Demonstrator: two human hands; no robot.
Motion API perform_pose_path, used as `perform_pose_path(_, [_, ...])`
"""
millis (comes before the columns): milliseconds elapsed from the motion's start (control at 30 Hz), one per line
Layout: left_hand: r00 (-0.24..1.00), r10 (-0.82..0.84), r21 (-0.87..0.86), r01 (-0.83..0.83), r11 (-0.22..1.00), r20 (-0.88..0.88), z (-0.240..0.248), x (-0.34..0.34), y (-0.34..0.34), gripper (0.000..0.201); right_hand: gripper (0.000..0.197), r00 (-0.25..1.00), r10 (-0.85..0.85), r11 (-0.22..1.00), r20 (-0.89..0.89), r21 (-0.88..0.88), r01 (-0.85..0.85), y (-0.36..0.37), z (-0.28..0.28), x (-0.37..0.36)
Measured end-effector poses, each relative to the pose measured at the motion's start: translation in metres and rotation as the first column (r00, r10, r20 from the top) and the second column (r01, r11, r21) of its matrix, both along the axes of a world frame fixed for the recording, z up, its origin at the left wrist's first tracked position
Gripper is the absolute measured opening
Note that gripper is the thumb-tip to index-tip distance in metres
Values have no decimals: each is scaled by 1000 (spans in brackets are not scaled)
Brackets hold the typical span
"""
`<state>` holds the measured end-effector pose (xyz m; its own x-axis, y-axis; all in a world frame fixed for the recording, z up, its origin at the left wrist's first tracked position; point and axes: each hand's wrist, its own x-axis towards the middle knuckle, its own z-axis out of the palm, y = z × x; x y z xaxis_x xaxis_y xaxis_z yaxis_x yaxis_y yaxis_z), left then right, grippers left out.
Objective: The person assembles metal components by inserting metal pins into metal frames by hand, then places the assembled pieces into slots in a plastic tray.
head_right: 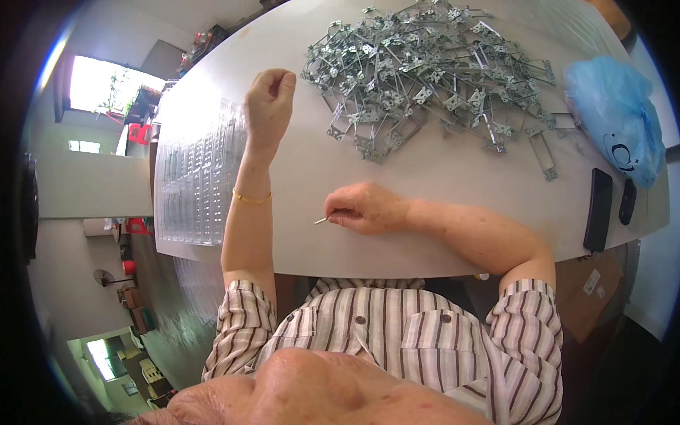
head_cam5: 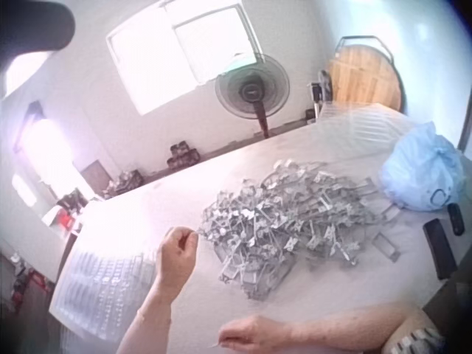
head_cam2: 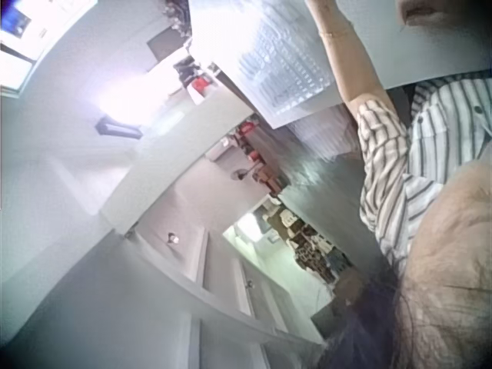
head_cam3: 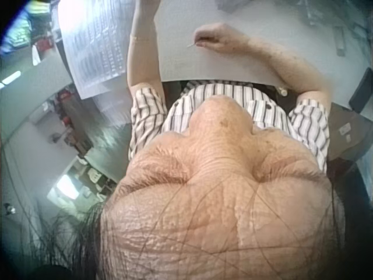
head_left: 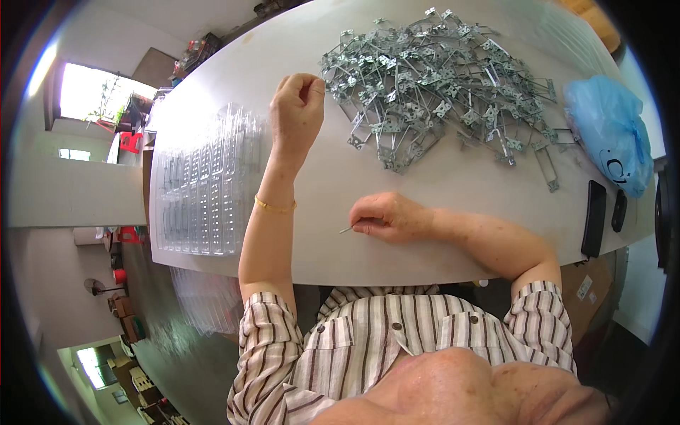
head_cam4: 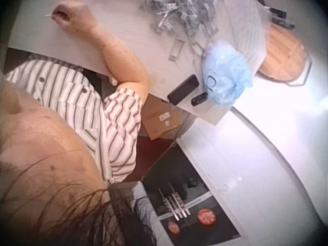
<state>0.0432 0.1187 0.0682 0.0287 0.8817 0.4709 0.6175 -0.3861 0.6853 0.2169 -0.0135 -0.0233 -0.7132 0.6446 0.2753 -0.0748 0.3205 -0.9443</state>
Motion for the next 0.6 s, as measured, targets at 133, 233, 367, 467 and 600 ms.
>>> perform_pose_path(133, [966,54,-3,-57,998,-254,-38,4,44,16,8,1000,-17,997,-25,81,19,2,-5,1])
perform_pose_path(233, [943,86,-6,-93,996,-322,-52,7,66,17,8,1000,-22,997,-13,76,23,2,-5,2])
perform_pose_path(367, [942,142,-18,-154,988,-303,-53,-3,98,18,7,999,-3,998,-51,66,7,3,-10,0])
perform_pose_path(467, [919,160,-75,-199,977,-361,-54,-4,116,22,6,999,11,998,-53,63,-8,3,-11,-1])
perform_pose_path(600, [864,177,-75,-239,968,-471,-65,-3,142,27,6,998,11,999,-56,36,-9,3,-3,1])
